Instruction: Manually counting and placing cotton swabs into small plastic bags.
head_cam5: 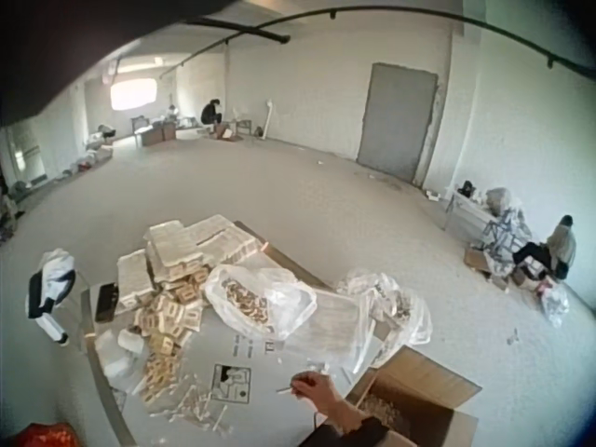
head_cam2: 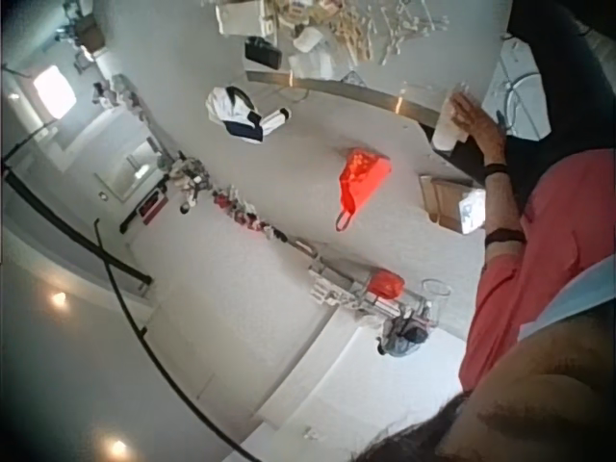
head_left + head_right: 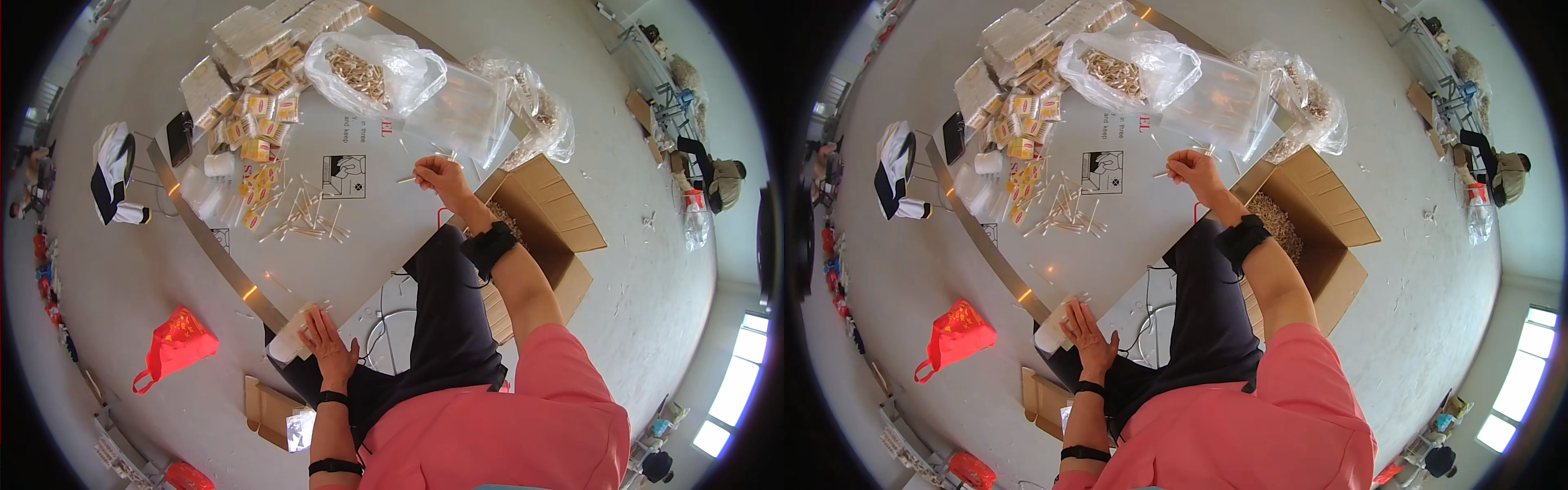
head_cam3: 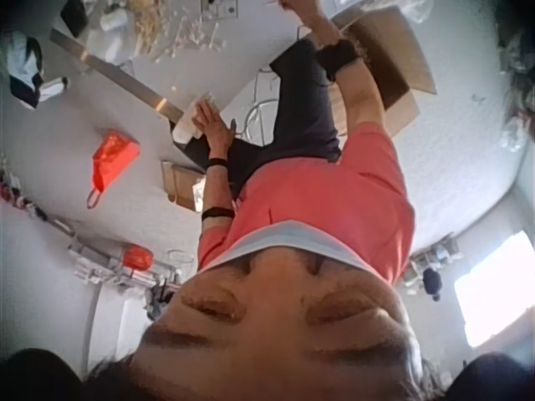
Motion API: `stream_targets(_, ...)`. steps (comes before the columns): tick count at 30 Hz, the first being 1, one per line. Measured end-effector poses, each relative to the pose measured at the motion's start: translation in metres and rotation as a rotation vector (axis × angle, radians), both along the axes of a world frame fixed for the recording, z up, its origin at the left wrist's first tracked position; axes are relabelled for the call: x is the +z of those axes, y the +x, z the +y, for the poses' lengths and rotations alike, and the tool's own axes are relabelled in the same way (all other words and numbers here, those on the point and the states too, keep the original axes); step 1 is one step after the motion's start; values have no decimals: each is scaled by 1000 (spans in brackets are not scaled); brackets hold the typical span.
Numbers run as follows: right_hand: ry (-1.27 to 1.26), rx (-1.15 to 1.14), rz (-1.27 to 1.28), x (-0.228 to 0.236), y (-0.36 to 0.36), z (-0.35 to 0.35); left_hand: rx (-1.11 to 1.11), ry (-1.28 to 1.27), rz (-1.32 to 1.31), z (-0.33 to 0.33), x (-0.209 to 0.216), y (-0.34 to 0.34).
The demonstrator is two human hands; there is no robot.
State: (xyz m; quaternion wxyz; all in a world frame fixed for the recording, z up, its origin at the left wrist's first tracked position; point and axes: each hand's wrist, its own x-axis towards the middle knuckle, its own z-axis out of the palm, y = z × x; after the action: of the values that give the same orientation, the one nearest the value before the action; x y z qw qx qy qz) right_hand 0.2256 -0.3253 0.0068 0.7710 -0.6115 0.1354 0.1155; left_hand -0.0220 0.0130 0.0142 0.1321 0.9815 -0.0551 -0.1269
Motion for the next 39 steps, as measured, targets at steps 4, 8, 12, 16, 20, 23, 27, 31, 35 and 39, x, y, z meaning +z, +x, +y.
stream_targets(4,311,-100,70,8,-17,0,-1,12,1,-1,-1,-2)
stream_targets(8,508,-74,51,8,-27,-1,-5,10,-6,-2,1,-2)
stream_targets(12,406,-105,61,-4,-36,-6,-5,3,-7,-2,0,-2)
stream_targets(16,-105,-70,-5,-11,-52,-6,-10,6,-13,-3,0,-1)
stream_targets(20,-504,-194,5,-2,-70,-15,-13,18,-18,0,0,-1)
stream_targets(23,-539,-284,34,6,-83,-20,-10,8,-16,-2,1,-1)
stream_targets(27,-907,-214,-215,2,-80,-26,-3,3,-16,-1,0,0)
stream_targets(31,-958,-139,-256,3,-69,-15,-9,15,-17,-1,-2,0)
stream_targets(35,-1094,-52,-181,4,-61,6,-20,15,-27,-3,-2,0)
stream_targets(39,-1169,-26,-153,-1,-53,25,-12,13,-39,-2,0,-1)
